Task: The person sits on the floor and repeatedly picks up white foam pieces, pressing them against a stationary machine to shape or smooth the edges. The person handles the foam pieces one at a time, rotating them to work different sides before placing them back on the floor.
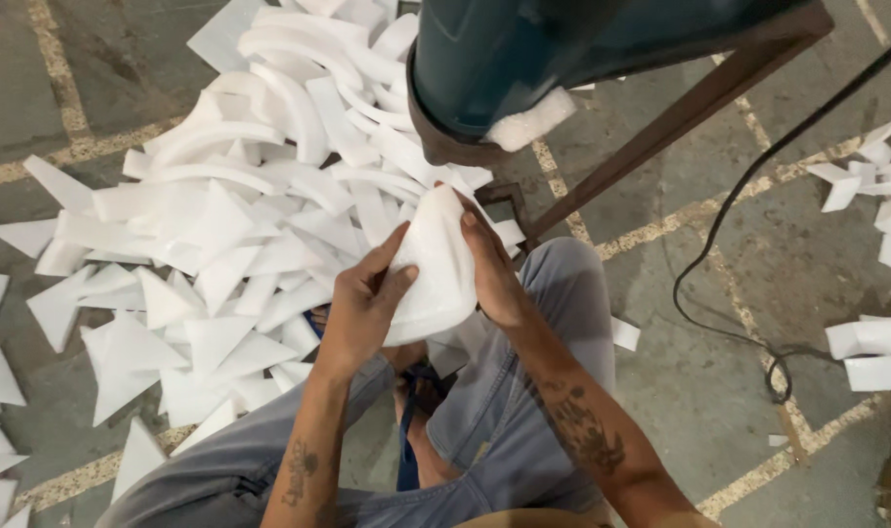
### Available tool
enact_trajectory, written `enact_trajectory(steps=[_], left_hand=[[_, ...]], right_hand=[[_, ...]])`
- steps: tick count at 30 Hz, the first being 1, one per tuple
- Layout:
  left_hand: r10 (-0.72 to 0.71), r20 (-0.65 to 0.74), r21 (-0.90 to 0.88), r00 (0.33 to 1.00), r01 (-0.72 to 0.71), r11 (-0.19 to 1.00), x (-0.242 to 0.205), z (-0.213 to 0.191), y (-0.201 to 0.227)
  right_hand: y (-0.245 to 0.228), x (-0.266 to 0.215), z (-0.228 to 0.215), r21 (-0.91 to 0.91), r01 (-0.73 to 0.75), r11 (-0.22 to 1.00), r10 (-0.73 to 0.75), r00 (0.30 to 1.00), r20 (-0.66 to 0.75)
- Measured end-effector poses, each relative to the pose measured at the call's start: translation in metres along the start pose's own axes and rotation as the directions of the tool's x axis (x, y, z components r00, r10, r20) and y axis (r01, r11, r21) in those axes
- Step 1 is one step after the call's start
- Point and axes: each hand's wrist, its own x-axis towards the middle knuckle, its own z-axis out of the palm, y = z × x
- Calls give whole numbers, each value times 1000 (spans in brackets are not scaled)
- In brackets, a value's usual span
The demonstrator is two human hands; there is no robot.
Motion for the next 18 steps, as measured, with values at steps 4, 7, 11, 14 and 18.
enact_trajectory(steps=[4,7,11,14,18], left_hand=[[93,-37,46,995,-91,995,13,-4,6],[132,-53,107,990,-125,986,18,-7,9],[5,-39,226,999,4,974,17,-15,9],[2,29,208,1000,-8,978,13,-18,0],[-43,146,311,988,-5,950,10,-13,-19]], right_hand=[[-5,23,3,134,-56,989,56,998,1],[-9,29,6,-85,100,991,-98,995,27],[0,-1,21,-677,21,735,-99,992,-76],[19,-28,27,-636,87,767,-163,985,-62],[43,-53,20,-628,3,778,-45,998,-52]])
